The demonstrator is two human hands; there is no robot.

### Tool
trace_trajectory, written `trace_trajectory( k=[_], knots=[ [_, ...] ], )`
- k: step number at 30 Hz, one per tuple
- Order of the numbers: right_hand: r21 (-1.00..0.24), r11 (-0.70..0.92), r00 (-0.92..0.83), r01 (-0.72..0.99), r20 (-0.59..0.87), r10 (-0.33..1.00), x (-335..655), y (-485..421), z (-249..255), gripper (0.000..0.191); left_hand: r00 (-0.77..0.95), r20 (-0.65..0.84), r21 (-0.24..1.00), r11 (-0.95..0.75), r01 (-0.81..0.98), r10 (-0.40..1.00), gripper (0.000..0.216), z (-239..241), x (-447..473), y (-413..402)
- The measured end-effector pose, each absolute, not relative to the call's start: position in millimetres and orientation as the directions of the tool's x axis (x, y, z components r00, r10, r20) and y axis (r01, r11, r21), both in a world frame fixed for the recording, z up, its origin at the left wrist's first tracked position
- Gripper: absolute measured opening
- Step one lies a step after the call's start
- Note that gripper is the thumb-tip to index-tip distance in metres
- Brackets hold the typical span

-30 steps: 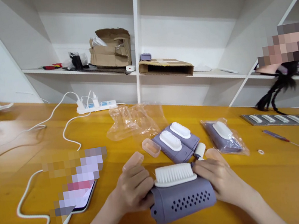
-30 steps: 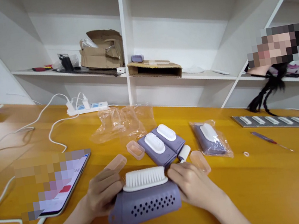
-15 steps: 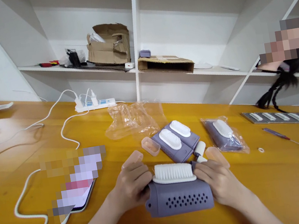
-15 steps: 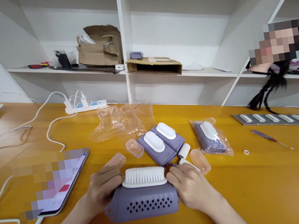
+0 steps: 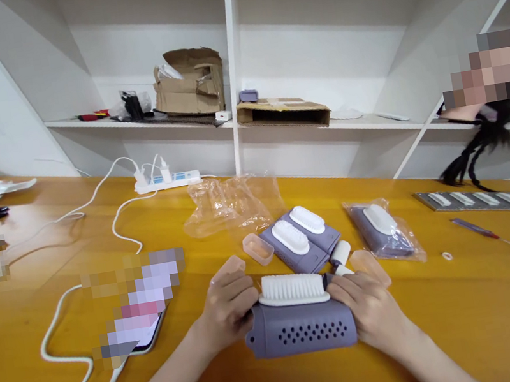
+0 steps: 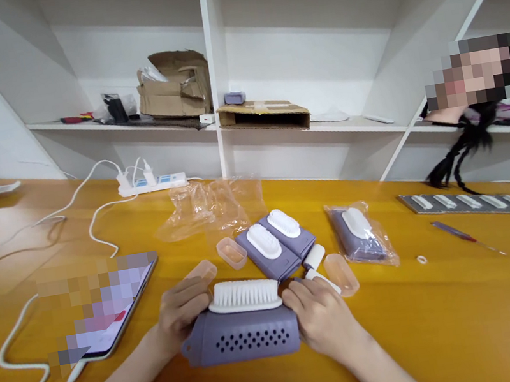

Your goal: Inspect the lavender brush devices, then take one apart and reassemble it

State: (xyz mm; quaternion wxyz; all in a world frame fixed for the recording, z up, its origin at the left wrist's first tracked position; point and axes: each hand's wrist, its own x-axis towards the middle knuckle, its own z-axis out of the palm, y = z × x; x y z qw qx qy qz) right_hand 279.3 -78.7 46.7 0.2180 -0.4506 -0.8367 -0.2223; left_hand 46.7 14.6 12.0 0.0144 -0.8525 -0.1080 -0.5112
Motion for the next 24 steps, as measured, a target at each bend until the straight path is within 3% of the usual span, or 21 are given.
trace_trajectory(
  k=[10, 15, 17, 19, 22, 24],
  knots=[
    [0.144, 0.53, -0.505, 0.836, 0.58, 0.639, 279, -77, 43, 0.026, 0.403, 0.894, 0.148, -0.978, 0.15, 0.197, 0.025, 7, 49, 15],
    [0.212, 0.521, -0.53, 0.827, 0.604, 0.595, 283, -75, 47, 0.032, 0.35, 0.909, 0.189, -0.972, 0.141, 0.227, 0.021, 13, 53, 14],
    [0.286, 0.484, -0.543, 0.827, 0.628, 0.557, 285, -74, 50, 0.037, 0.366, 0.872, 0.301, -0.946, 0.12, 0.324, 0.016, 18, 53, 13],
    [0.347, 0.437, -0.549, 0.83, 0.642, 0.534, 288, -73, 51, 0.04, 0.434, 0.747, 0.515, -0.851, 0.101, 0.504, 0.013, 24, 51, 13],
    [0.381, 0.39, -0.539, 0.839, 0.68, 0.496, 293, -72, 50, 0.038, 0.517, 0.443, 0.843, -0.536, 0.038, 0.733, 0.029, 32, 47, 14],
    [0.379, 0.362, -0.518, 0.852, 0.713, 0.472, 297, -71, 48, 0.035, 0.464, 0.32, 0.943, -0.327, -0.069, 0.826, 0.028, 35, 44, 15]
  ],
)
